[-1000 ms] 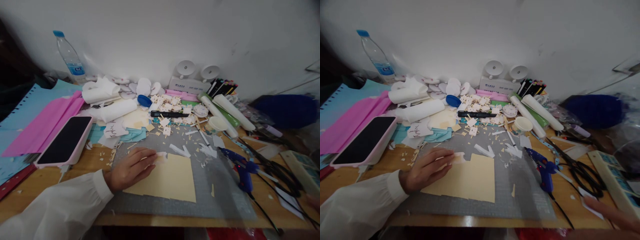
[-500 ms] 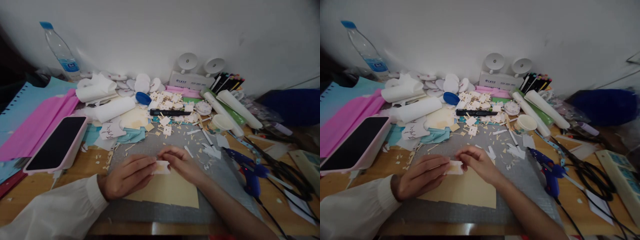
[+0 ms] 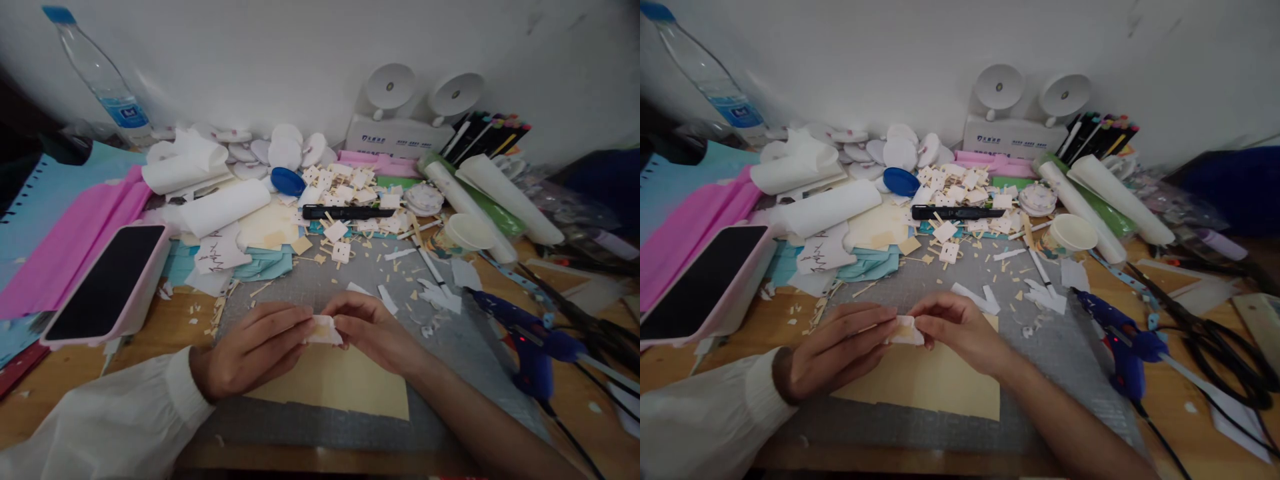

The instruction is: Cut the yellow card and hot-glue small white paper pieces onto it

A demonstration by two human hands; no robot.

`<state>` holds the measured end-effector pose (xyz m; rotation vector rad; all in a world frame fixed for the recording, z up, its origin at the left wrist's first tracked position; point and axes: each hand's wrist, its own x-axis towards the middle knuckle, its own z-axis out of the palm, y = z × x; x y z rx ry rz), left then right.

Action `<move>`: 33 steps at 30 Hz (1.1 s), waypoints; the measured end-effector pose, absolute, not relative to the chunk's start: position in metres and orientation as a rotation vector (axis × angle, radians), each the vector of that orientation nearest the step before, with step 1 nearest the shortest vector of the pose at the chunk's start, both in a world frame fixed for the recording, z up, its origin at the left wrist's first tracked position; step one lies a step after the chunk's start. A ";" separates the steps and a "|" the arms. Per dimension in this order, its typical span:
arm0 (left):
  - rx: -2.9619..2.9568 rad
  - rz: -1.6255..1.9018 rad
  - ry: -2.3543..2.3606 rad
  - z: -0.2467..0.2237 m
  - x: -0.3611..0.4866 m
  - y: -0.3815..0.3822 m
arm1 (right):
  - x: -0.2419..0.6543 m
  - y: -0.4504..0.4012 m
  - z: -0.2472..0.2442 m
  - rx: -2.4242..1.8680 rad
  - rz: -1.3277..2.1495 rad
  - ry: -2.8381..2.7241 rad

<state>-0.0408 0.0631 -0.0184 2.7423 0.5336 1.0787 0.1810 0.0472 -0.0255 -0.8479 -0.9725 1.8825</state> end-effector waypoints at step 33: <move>2.573 1.203 0.592 -0.023 -0.035 0.065 | 0.172 0.039 -0.032 -0.767 1.935 -0.952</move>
